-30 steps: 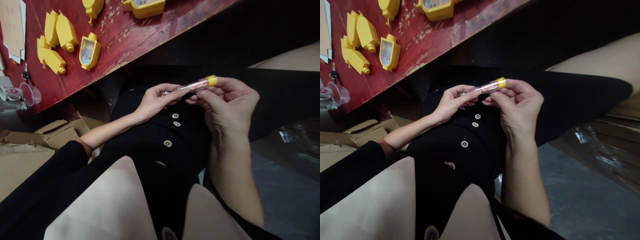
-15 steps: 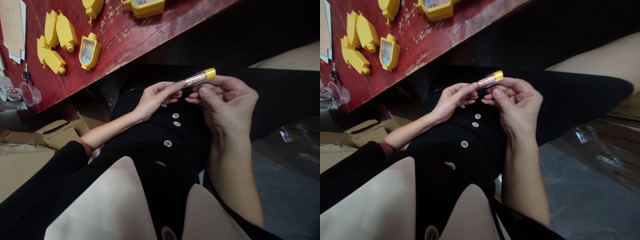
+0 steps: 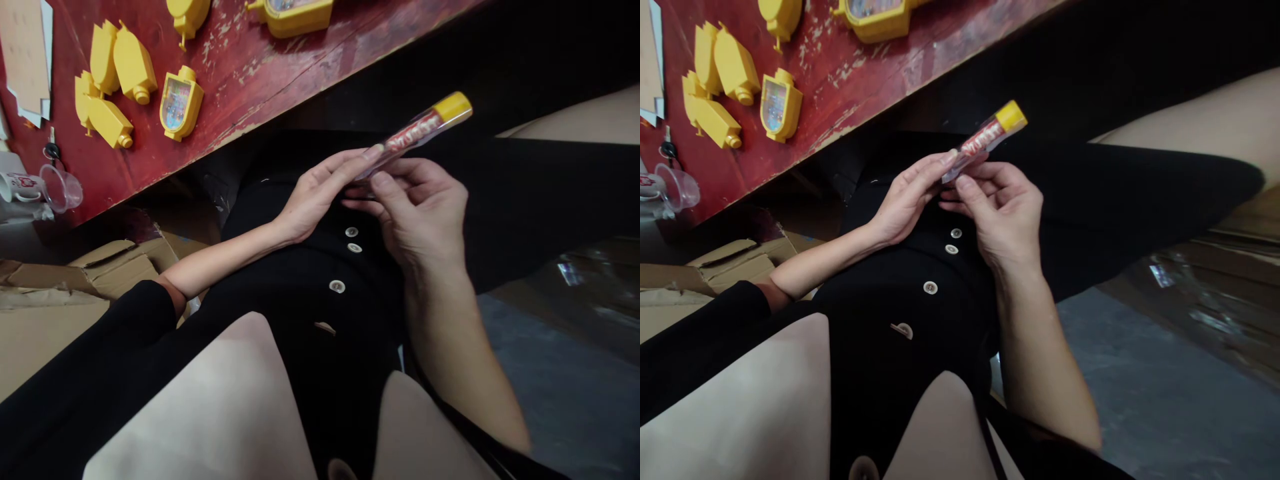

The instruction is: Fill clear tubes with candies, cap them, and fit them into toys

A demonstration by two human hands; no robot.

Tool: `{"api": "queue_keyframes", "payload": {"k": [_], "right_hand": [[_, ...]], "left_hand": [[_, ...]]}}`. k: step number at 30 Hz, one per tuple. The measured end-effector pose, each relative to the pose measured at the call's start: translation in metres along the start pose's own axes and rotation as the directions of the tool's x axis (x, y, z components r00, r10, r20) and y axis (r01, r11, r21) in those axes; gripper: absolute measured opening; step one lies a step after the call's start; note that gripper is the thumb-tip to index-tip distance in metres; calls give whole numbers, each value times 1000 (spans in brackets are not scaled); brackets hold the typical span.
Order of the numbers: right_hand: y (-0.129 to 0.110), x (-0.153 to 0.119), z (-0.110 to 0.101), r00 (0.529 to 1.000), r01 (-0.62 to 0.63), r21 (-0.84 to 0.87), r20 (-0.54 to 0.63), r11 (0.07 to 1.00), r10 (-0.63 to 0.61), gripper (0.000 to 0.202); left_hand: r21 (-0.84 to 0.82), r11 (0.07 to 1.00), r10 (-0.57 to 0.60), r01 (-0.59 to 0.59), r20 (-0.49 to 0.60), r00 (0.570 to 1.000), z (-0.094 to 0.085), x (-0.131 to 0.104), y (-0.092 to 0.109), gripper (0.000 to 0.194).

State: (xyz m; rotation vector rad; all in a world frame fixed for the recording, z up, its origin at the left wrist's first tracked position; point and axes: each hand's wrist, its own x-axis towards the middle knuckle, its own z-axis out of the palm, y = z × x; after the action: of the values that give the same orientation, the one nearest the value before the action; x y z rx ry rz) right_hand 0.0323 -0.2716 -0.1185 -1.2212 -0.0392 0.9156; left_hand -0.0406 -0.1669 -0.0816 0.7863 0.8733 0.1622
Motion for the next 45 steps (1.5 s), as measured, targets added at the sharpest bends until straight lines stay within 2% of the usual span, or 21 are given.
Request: {"api": "queue_keyframes", "payload": {"k": [7,15,20,24,35,40,45], "right_hand": [[5,2,3,999,-24,22,-36,999,25,50],[3,1,0,998,-41,51,-52,998,43,50],[4,1,-1,999,-16,33,-45,999,17,48],[4,2,-2,999,0,33,-49,999,2,50],[5,5,-6,995,-9,71,-96,997,16,50],[8,6,-8,992,11,69,-128,998,-2,50],[5,3,-5,994,12,54,-111,998,-6,50]], "left_hand": [[53,998,-32,31,12,999,-4,-1,-8,13],[-52,998,-47,47,-7,999,2,-2,4,19],[-45,997,-62,65,54,997,0,0,6,21],[5,998,-69,69,22,997,-5,3,4,20],[140,990,-24,24,2,1000,-15,1,0,20],[115,993,9,-18,79,997,-21,4,-9,16],[101,995,10,-14,31,999,-19,5,-10,18]]}}
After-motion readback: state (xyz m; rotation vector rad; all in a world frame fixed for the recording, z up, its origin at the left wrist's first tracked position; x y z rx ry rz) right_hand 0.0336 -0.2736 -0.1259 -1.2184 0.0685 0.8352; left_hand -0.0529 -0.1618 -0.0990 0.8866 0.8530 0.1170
